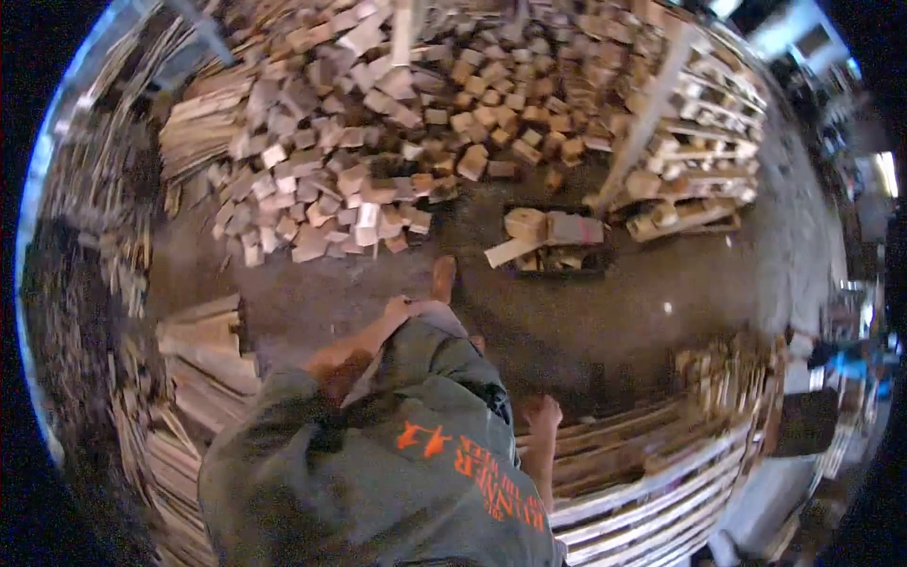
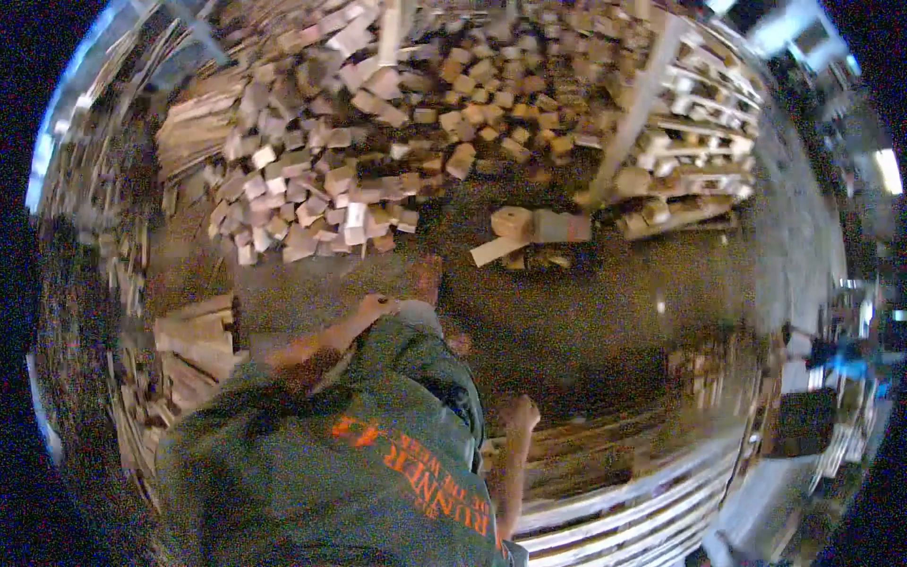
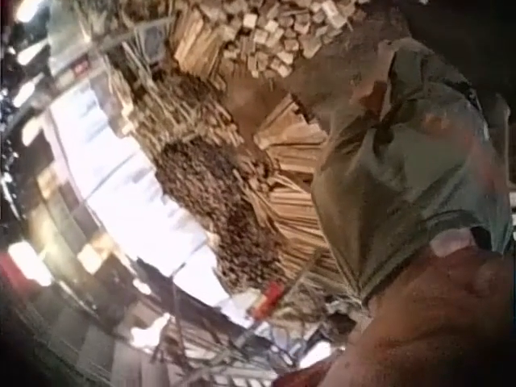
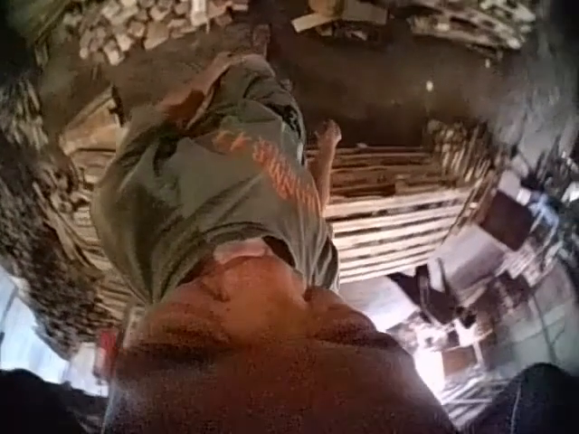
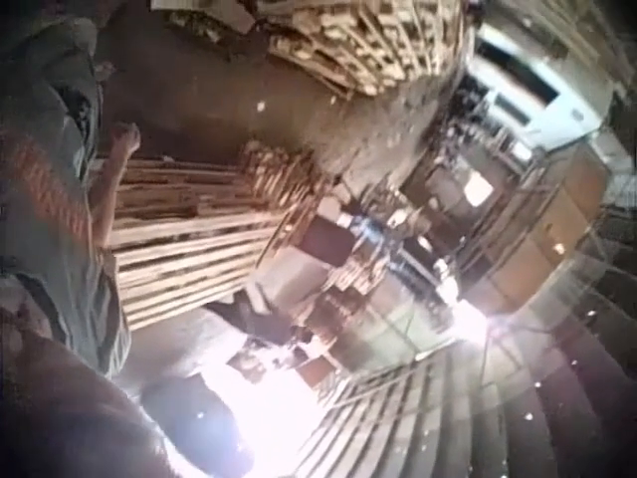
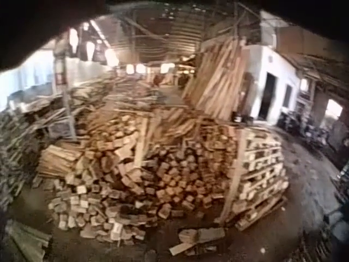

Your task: Assembling and repairing wooden pallets using a hammer and nails.

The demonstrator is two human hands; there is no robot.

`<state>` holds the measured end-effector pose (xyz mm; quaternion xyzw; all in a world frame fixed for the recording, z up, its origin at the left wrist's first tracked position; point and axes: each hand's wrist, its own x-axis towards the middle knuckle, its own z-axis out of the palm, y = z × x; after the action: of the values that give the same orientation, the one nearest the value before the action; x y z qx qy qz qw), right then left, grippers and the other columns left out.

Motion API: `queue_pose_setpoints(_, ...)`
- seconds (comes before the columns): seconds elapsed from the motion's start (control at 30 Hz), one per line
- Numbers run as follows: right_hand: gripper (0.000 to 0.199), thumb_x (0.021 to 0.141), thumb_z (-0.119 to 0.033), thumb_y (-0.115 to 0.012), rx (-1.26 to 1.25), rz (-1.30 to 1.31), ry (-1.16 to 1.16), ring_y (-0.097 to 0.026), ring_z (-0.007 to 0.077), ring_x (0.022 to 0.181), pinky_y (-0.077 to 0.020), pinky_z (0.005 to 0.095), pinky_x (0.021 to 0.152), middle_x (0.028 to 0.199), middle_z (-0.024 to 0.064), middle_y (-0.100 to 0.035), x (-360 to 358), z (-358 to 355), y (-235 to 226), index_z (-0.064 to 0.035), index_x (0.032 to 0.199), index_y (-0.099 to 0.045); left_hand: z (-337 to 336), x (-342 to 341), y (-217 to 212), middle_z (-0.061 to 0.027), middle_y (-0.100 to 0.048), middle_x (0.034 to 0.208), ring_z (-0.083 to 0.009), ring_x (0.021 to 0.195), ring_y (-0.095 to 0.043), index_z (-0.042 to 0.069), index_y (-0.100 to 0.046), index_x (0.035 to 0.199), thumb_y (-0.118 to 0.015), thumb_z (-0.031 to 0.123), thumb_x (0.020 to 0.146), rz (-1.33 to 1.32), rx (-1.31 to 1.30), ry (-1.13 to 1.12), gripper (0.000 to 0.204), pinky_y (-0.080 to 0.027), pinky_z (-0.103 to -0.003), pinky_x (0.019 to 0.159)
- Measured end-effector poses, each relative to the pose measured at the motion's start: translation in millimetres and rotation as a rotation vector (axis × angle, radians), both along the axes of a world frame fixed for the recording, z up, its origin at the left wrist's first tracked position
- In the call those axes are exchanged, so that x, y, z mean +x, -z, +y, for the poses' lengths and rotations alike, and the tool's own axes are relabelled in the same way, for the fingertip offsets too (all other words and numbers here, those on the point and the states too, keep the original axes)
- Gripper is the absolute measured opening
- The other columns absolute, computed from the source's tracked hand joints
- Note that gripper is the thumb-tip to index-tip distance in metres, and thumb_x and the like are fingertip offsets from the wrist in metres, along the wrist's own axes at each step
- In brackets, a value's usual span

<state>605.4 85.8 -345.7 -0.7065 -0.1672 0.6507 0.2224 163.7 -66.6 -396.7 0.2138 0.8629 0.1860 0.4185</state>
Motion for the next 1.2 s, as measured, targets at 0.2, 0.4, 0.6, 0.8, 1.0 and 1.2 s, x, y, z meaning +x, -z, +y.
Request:
queue_pose_setpoints(0.2,0.015,0.081,-0.022,-0.061,0.039,0.074,-0.165,-0.055,0.0218,0.059,-0.0465,0.039,0.053,0.07,0.0055,-0.055,-18,59,-13,-0.0097,0.086,-0.054,-88,22,7,-0.0135,-0.068,0.097,-0.0244,0.084,-0.065,0.001,-0.068,0.101,-0.071,0.04,0.075,-0.159,0.012,-0.607,0.047,-0.051,-0.037,0.075)
queue_pose_setpoints(0.4,0.017,0.081,-0.02,-0.06,0.06,-0.001,-0.367,-0.056,0.0217,0.06,-0.0471,0.0361,0.051,0.07,0.0071,-0.056,-55,42,-18,-0.0042,0.089,-0.057,-103,70,-7,-0.0106,-0.07,0.084,-0.0194,0.076,-0.064,0.001,-0.071,0.09,-0.072,0.037,0.076,-0.188,0.105,-0.73,0.039,-0.05,-0.035,0.071)
queue_pose_setpoints(0.6,0.036,0.088,-0.04,-0.054,0.099,0.068,-0.806,-0.061,0.0223,0.071,-0.0538,0.0402,0.06,0.088,0.0097,-0.062,-37,15,44,-0.0114,0.111,-0.057,-141,87,170,-0.0118,-0.07,0.088,-0.0253,0.081,-0.066,0.006,-0.072,0.09,-0.072,0.037,0.072,-0.054,0.057,-0.583,0.036,-0.051,-0.037,0.072)
queue_pose_setpoints(0.8,0.029,0.089,-0.035,-0.056,0.519,-0.284,-1.176,-0.061,0.025,0.073,-0.0529,0.0396,0.062,0.092,0.009,-0.062,33,15,116,-0.0114,0.106,-0.058,-86,67,115,-0.0155,-0.068,0.095,-0.0294,0.088,-0.066,0.009,-0.072,0.094,-0.068,0.039,0.073,-0.142,0.024,-0.468,0.037,-0.052,-0.039,0.077)
queue_pose_setpoints(1.0,0.014,0.084,-0.015,-0.057,-0.039,0.023,-0.311,-0.059,0.023,0.061,-0.0498,0.0349,0.048,0.079,0.011,-0.062,-40,2,11,-0.0073,0.095,-0.061,-97,55,138,-0.0177,-0.068,0.092,-0.032,0.084,-0.066,0.01,-0.071,0.097,-0.068,0.043,0.074,0.013,-0.074,-0.291,0.04,-0.052,-0.039,0.076)
queue_pose_setpoints(1.2,0.018,0.084,-0.016,-0.059,-0.121,0.177,-0.193,-0.059,0.0231,0.062,-0.052,0.0354,0.052,0.076,0.0105,-0.059,-50,7,-1,-0.0049,0.098,-0.057,-98,34,144,-0.0179,-0.068,0.086,-0.0328,0.079,-0.066,0.007,-0.071,0.092,-0.062,0.049,0.079,-0.102,0.32,-0.224,0.045,-0.052,-0.041,0.073)
